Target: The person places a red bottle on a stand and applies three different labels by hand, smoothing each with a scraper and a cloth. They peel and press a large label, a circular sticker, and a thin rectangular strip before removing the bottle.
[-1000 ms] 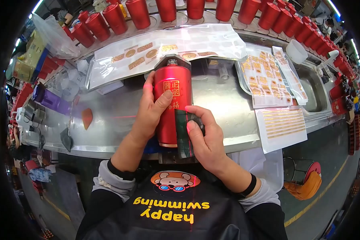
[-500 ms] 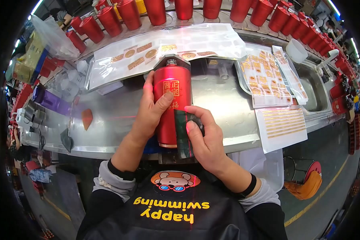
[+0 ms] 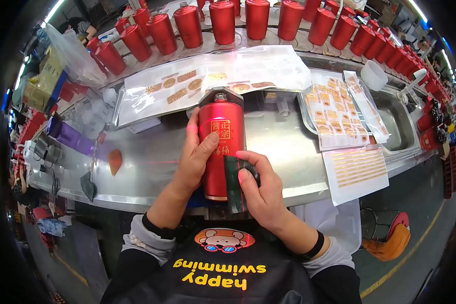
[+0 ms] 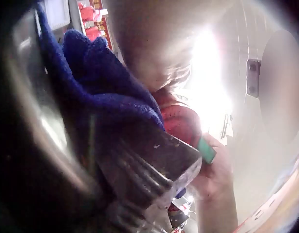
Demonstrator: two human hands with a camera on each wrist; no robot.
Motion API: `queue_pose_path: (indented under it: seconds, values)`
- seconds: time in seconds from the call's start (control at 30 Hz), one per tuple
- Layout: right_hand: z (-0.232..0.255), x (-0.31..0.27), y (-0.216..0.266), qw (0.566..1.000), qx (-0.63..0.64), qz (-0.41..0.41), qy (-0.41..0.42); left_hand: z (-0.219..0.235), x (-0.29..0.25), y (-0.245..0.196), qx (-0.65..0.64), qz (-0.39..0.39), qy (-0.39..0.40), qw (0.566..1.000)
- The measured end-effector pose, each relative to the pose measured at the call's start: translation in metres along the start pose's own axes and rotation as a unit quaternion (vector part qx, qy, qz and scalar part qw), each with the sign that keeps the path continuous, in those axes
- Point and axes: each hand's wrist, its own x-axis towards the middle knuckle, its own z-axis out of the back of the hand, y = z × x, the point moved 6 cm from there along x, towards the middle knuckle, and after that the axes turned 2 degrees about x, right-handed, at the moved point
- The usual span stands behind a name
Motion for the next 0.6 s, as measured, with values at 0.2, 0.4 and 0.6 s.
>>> queue_pose_path:
  seconds: [0.2, 0.4, 0.6]
  values:
    - [0.005, 0.003, 0.002, 0.999, 0.031, -0.022, -0.006, 0.000, 0.000, 0.001, 0.007, 0.005, -0.004, 1.000]
    - [0.028, 0.046, 0.041, 0.978, -0.192, 0.067, 0.055, -0.001, -0.001, 0.000, -0.005, 0.005, -0.004, 1.000]
    - [0.010, 0.094, 0.057, 0.932, -0.261, 0.161, 0.192, -0.003, -0.015, -0.010, -0.062, 0.014, 0.019, 0.998]
